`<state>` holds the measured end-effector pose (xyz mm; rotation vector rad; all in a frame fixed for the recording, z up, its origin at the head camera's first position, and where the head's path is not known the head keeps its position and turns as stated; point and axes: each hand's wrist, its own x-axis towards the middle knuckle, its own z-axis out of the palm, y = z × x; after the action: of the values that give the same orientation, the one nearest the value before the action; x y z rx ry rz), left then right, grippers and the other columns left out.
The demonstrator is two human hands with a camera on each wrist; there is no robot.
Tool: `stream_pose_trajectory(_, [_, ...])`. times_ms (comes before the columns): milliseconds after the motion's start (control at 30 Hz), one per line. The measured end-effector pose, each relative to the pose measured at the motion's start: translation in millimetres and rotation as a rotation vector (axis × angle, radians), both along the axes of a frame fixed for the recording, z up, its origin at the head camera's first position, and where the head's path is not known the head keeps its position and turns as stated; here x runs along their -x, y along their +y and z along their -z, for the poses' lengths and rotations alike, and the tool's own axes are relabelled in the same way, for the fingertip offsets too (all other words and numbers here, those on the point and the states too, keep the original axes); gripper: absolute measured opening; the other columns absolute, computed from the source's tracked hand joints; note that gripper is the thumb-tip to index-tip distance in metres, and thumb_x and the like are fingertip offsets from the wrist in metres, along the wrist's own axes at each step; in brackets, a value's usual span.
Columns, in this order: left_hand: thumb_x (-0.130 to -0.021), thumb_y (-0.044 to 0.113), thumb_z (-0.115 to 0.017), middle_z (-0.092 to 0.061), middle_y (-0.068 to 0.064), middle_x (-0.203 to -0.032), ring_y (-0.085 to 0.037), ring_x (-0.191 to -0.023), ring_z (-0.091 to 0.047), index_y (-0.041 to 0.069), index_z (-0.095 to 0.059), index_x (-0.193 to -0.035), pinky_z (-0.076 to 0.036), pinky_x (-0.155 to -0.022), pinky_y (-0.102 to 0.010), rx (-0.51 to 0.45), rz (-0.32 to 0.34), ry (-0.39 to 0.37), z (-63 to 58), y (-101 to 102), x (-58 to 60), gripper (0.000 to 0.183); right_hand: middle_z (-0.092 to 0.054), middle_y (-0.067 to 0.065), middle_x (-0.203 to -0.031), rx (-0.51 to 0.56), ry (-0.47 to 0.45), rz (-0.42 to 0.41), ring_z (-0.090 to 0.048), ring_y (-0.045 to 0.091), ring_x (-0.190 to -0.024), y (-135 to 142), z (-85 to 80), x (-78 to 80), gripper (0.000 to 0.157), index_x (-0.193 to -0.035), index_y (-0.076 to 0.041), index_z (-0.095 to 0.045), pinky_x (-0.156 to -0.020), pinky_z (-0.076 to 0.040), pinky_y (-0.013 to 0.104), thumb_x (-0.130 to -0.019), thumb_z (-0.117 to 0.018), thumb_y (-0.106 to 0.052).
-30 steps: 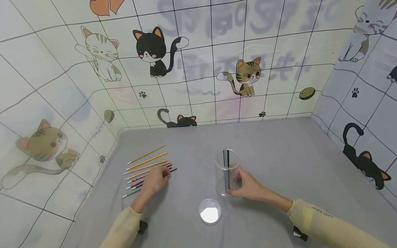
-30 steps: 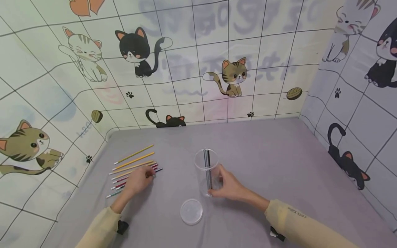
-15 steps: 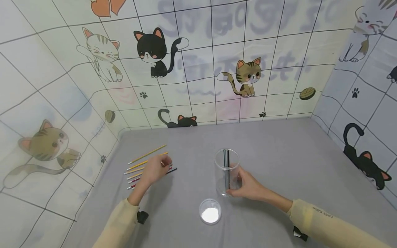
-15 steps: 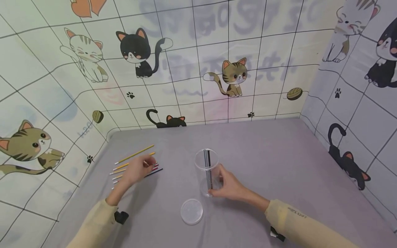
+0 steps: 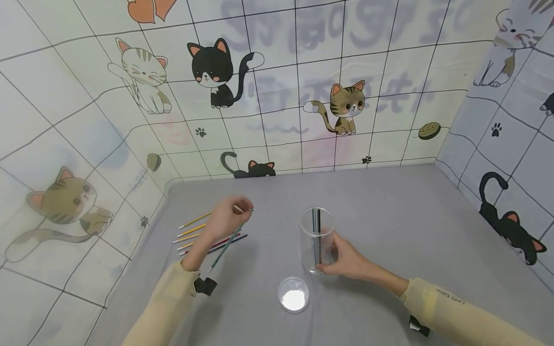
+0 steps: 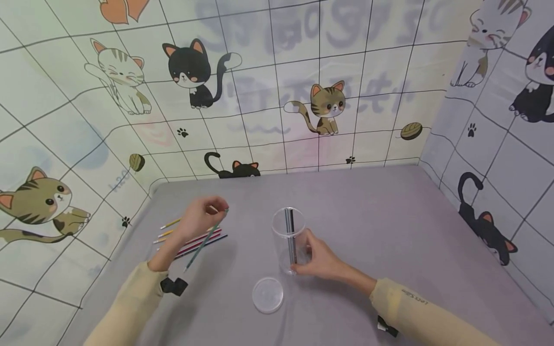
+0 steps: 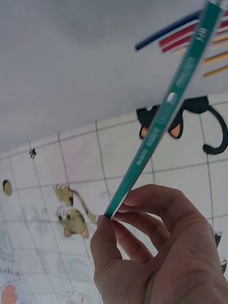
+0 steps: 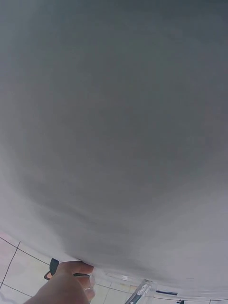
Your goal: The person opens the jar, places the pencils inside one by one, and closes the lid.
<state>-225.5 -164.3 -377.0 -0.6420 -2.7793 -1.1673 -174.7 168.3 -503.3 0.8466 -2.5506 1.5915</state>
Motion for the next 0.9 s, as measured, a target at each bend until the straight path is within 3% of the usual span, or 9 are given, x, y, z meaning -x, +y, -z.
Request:
stream_pose_trajectory(400, [-0.092, 0.007, -0.067, -0.069, -0.001, -0.096, -0.018, -0.083, -0.068, 0.008, -0.070, -0.103, -0.054, -0.066, -0.034, -0.099, 0.085, 0.008, -54.1, 36, -1.2, 0.011, -0.061, 0.009, -0.126, -0.005, -0.027, -0.002, -0.056, 0.021, -0.110, 1, -0.2, 0.4, 0.074, -0.135, -0.006, -0.048, -0.093, -0.046, 0.043, -0.071, -0.086, -0.010])
stream_pose_trajectory(900, [-0.091, 0.002, -0.066, -0.067, -0.005, -0.094, -0.020, -0.079, -0.067, 0.004, -0.068, -0.103, -0.055, -0.069, -0.036, -0.237, 0.187, 0.041, -92.4, 68, 0.0, 0.012, -0.061, 0.004, -0.124, 0.000, -0.002, 0.001, -0.057, 0.021, -0.110, 2, 3.2, 1.6, 0.074, -0.134, -0.005, -0.048, -0.094, -0.046, 0.047, -0.070, -0.086, -0.008])
